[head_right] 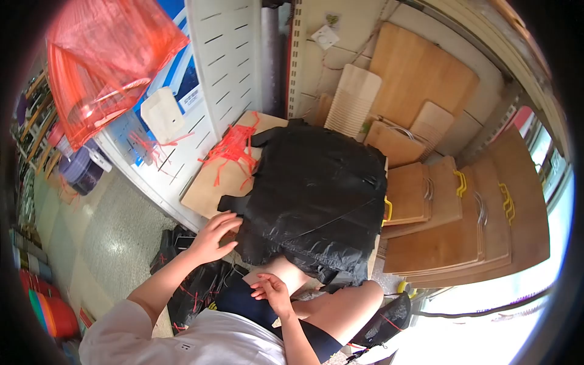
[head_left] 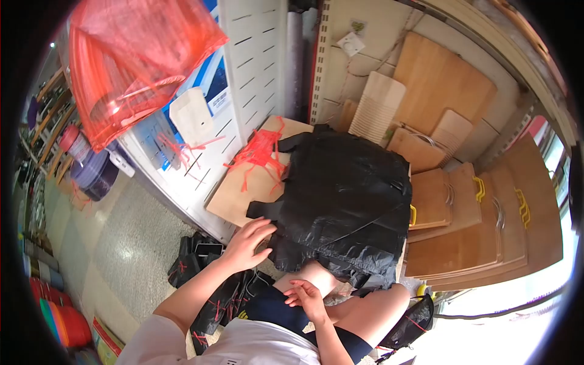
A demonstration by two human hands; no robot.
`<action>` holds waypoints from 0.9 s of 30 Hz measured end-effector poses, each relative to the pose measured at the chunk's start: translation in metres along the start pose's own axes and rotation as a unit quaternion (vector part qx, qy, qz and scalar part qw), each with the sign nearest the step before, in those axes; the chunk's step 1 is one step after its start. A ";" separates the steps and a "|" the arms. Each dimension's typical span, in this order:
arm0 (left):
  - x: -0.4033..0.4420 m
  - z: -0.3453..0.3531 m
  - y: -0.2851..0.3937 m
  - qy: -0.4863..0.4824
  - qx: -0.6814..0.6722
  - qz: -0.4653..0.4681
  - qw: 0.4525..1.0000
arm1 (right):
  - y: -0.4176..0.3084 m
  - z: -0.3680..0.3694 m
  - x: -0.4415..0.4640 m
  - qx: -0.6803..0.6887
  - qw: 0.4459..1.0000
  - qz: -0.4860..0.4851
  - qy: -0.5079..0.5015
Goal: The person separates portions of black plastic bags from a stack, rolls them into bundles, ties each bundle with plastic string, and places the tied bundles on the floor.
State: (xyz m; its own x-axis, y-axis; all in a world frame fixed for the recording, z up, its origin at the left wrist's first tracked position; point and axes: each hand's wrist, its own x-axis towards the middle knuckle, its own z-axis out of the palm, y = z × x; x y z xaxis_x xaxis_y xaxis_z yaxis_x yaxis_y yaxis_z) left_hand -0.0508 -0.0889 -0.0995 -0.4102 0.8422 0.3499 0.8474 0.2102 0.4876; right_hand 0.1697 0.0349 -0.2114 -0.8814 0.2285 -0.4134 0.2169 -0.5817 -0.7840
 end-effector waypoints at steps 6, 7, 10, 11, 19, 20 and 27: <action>0.071 0.024 0.024 -0.087 0.093 0.168 0.978 | 0.005 -0.006 0.000 0.011 0.999 -0.012 -0.027; 0.075 0.030 0.021 -0.106 0.100 0.172 0.974 | 0.007 -0.008 -0.001 0.018 0.999 -0.018 -0.033; 0.083 0.034 0.015 -0.125 0.125 0.191 0.966 | 0.005 -0.009 -0.002 0.018 0.999 -0.015 -0.039; 0.088 0.032 0.014 -0.133 0.093 0.175 0.971 | 0.003 -0.007 -0.002 0.018 0.999 -0.012 -0.039; 0.140 0.004 0.008 -0.263 -0.112 0.062 0.956 | 0.006 -0.010 0.000 0.011 0.998 -0.015 -0.052; 0.146 0.002 0.005 -0.281 -0.121 0.051 0.951 | 0.007 -0.011 0.000 0.013 0.998 -0.017 -0.052; 0.171 0.007 -0.003 -0.206 -0.097 -0.005 0.974 | 0.002 -0.009 -0.001 0.004 0.999 -0.015 -0.050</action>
State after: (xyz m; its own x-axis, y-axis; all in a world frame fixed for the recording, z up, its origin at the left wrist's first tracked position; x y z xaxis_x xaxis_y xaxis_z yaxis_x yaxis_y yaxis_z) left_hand -0.1210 0.0579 -0.0465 -0.2147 0.9766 0.0131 0.7483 0.1558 0.6448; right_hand 0.1748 0.0407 -0.2171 -0.9251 0.1661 -0.3416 0.1877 -0.5821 -0.7912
